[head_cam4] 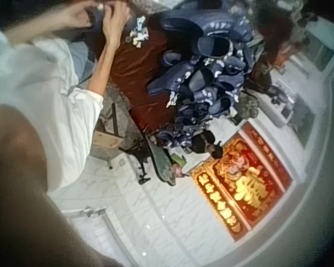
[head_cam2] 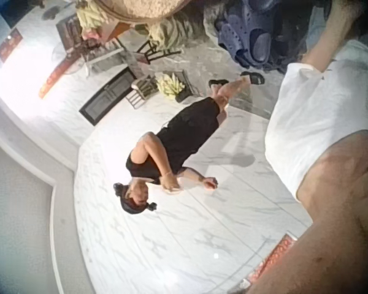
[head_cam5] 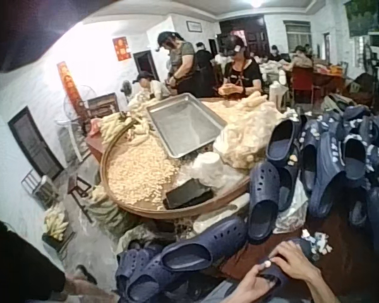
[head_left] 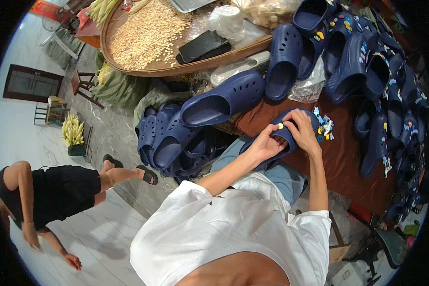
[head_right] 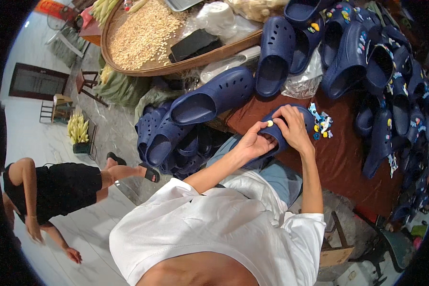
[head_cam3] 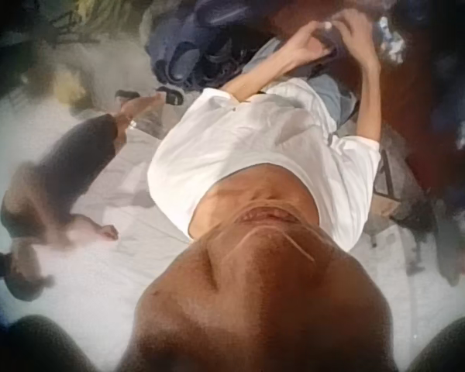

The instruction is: Attaching decorative charms to the holes of foam clogs.

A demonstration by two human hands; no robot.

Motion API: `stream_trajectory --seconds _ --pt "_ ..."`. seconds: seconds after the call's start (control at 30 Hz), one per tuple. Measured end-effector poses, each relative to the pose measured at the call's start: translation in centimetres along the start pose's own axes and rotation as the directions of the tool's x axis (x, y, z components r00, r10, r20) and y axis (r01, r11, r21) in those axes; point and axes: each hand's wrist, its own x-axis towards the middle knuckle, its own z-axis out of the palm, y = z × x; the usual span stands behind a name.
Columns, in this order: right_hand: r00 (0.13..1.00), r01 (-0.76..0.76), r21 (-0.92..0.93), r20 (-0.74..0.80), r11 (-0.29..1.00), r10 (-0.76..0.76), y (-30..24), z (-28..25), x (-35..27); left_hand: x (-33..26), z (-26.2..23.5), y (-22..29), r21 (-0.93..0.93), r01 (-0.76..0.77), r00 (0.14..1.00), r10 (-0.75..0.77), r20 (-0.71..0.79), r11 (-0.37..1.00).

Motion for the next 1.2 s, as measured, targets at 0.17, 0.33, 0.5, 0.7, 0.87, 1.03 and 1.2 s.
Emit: stream_trajectory --seconds 0.17,0.33,0.5,0.7,0.87,1.03,1.2 --pt "0.989 0.029 0.197 -0.145 0.98 0.0 -0.6 0.1 -0.2 0.4 0.7 0.4 -0.069 0.036 0.999 -0.036 0.008 0.997" --pt "0.882 -0.097 -0.026 -0.464 0.995 0.074 4.0 -1.0 -1.6 0.5 0.8 0.1 -0.001 0.01 0.999 -0.01 -0.032 1.0" --pt "0.826 -0.328 -0.135 -0.521 0.935 0.215 7.8 -1.7 -3.6 -0.5 1.5 -0.6 0.067 -0.018 0.996 0.023 -0.084 0.998" --pt "0.9 -0.077 -0.103 -0.436 0.992 0.025 2.3 -3.3 -0.8 -1.1 0.3 0.4 0.137 -0.021 0.994 0.035 -0.105 0.99" --pt "0.998 0.067 0.061 0.006 0.996 -0.067 1.0 -0.6 0.9 -1.0 0.6 0.8 0.069 0.044 0.995 -0.038 -0.09 0.997" --pt "0.985 0.019 -0.06 0.17 0.998 -0.008 0.7 0.5 1.0 -1.0 0.1 2.0 -0.024 0.1 0.988 -0.102 -0.118 0.995" --pt "0.988 0.024 0.054 0.153 0.998 -0.032 1.7 1.2 0.7 -0.9 -0.4 2.3 -0.101 0.171 0.982 -0.178 -0.058 0.98"
